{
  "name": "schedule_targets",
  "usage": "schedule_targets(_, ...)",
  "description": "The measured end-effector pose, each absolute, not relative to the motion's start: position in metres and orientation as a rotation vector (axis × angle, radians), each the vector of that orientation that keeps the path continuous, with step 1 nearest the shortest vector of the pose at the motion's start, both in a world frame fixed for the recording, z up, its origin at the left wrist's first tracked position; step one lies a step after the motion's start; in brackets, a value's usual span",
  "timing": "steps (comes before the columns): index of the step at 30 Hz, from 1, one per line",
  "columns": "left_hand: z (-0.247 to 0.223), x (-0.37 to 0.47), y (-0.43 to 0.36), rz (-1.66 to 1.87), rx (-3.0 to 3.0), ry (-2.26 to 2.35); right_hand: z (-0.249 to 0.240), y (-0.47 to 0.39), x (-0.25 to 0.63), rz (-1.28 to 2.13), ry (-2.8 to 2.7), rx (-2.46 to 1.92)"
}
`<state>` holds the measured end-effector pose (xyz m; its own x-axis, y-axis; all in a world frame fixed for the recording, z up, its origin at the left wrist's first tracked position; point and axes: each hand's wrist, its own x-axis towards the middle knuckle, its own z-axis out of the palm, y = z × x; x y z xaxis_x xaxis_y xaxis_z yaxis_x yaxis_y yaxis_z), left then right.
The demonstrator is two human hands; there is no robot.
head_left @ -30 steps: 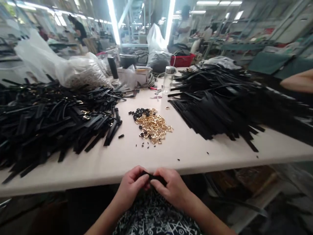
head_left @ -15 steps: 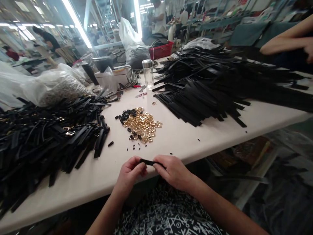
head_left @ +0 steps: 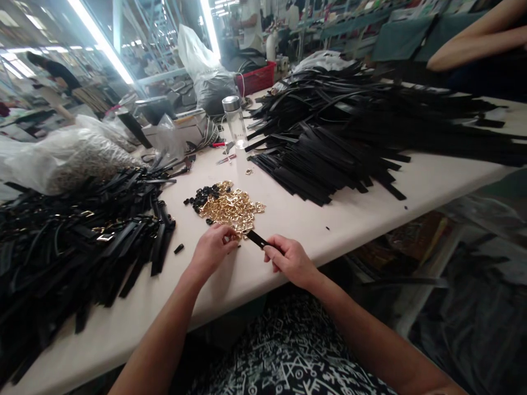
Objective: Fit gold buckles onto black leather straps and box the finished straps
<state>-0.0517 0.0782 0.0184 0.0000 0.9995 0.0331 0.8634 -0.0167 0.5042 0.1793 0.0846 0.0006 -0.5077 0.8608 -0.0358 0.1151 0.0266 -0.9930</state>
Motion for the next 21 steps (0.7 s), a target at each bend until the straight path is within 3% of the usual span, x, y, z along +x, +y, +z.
schedule_targets(7, 0.026, -0.053, 0.087, 0.428, 1.995, 1.878, 0.001, 0.085, 0.179, 1.512, -1.712, -0.998)
schedule_targets(16, 0.013, -0.06, 0.062, 0.616, 1.927, 1.851, -0.001, 0.085, 0.178, 1.49, -1.711, -0.996)
schedule_targets(21, 0.019, -0.055, 0.05, 0.545, 2.122, 1.812, -0.002, 0.084, 0.178, 1.48, -1.706, -0.996)
